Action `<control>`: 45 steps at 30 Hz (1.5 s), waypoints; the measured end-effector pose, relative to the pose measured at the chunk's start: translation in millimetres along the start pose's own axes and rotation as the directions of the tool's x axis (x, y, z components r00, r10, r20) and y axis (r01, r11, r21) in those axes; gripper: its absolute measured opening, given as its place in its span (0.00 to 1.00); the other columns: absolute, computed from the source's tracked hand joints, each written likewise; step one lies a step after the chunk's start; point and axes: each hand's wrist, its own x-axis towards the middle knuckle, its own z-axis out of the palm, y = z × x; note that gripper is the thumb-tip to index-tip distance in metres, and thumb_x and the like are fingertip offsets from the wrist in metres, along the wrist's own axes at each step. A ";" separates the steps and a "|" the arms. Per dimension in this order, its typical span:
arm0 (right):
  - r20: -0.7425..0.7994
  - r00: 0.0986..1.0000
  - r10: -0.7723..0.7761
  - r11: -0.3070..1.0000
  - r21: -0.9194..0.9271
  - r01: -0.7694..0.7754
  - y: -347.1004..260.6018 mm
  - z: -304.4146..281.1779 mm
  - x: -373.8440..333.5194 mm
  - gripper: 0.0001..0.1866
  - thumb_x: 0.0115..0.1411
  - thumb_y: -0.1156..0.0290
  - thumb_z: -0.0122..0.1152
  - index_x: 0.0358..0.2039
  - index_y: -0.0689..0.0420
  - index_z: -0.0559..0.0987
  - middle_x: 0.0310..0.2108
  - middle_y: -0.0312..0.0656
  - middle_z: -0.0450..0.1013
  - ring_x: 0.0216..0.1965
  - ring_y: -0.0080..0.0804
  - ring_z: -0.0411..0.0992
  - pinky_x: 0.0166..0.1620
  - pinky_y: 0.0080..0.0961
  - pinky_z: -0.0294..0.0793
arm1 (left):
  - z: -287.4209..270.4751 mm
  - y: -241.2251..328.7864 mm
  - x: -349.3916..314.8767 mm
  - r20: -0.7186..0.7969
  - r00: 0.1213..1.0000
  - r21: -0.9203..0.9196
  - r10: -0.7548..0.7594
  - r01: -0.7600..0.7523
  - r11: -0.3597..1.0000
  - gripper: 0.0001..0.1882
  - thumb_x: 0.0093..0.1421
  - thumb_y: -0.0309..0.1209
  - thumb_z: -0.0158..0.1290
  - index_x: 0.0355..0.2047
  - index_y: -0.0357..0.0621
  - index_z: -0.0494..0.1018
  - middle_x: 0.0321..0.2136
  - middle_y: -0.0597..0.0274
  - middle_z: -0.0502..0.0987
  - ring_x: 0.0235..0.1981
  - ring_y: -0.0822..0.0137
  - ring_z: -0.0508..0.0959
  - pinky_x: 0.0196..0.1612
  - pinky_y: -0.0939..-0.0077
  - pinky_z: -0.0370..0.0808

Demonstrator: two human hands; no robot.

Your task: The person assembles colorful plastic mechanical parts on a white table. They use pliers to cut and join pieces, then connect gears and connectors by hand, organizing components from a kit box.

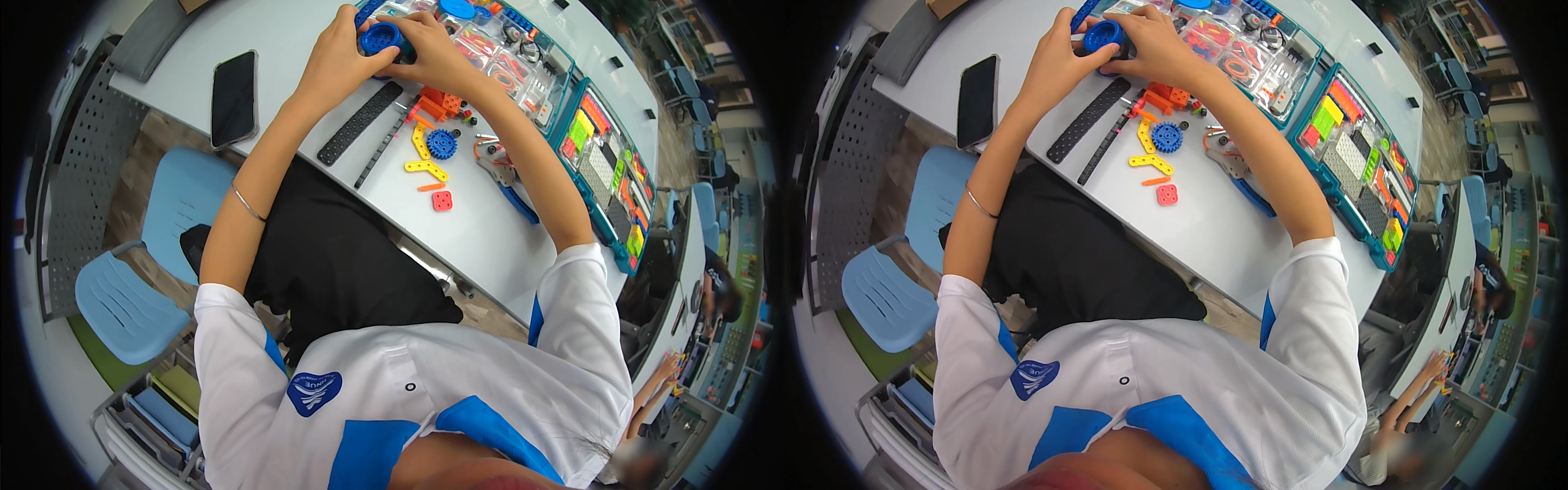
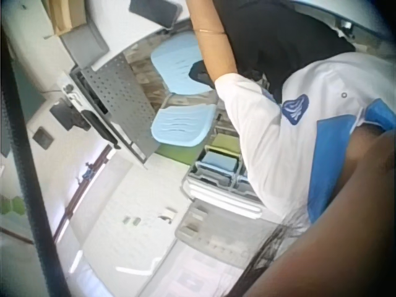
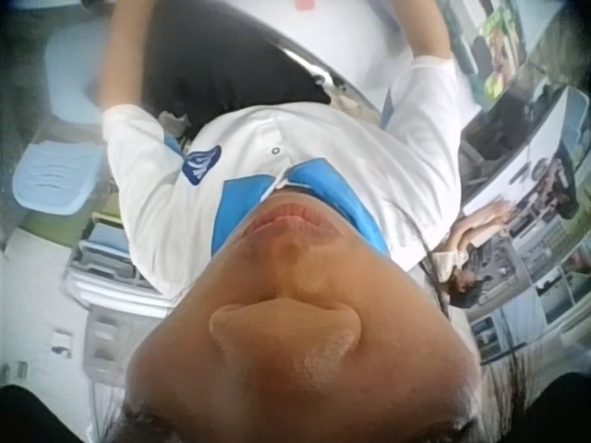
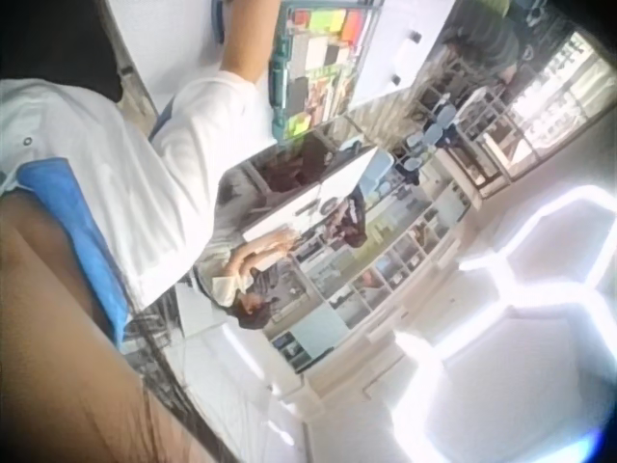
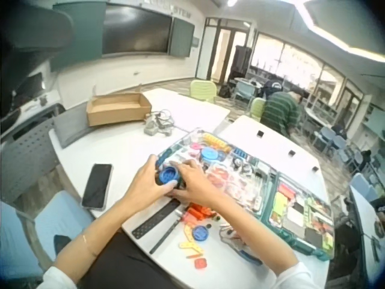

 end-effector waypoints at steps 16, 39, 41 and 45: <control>-0.110 0.986 0.125 0.988 -0.083 -0.134 -65.0 -115.6 -127.3 0.32 0.55 0.65 0.73 0.61 0.53 0.73 0.56 0.44 0.71 0.62 0.45 0.63 0.64 0.42 0.65 | 10.1 -21.7 0.8 0.147 0.989 0.228 0.035 -0.068 0.971 0.30 0.52 0.43 0.71 0.44 0.41 0.66 0.43 0.47 0.80 0.41 0.56 0.85 0.45 0.66 0.80; -0.081 0.933 0.351 0.929 -0.095 -0.357 -132.2 -101.8 -243.6 0.32 0.50 0.60 0.75 0.55 0.54 0.77 0.52 0.45 0.70 0.60 0.47 0.61 0.62 0.45 0.59 | 7.3 89.3 -30.3 0.537 0.844 -0.680 0.015 0.421 0.600 0.17 0.72 0.40 0.48 0.49 0.37 0.69 0.33 0.67 0.72 0.31 0.78 0.70 0.34 0.84 0.69; -0.025 0.939 0.343 0.932 -0.111 -0.344 -136.1 -98.3 -241.4 0.32 0.51 0.58 0.74 0.55 0.54 0.77 0.52 0.45 0.70 0.60 0.47 0.62 0.61 0.44 0.60 | 9.0 104.5 -33.6 0.635 0.766 -0.663 0.103 0.472 0.581 0.25 0.75 0.42 0.41 0.60 0.31 0.68 0.34 0.72 0.67 0.32 0.81 0.63 0.34 0.85 0.64; 0.006 0.926 0.377 0.918 -0.133 -0.373 -134.5 -98.8 -235.8 0.32 0.52 0.58 0.73 0.56 0.55 0.76 0.51 0.45 0.70 0.59 0.47 0.62 0.60 0.43 0.60 | 19.2 100.0 -37.5 0.726 0.666 -0.680 0.173 0.658 0.324 0.28 0.74 0.41 0.44 0.63 0.28 0.65 0.34 0.71 0.69 0.32 0.81 0.65 0.36 0.85 0.66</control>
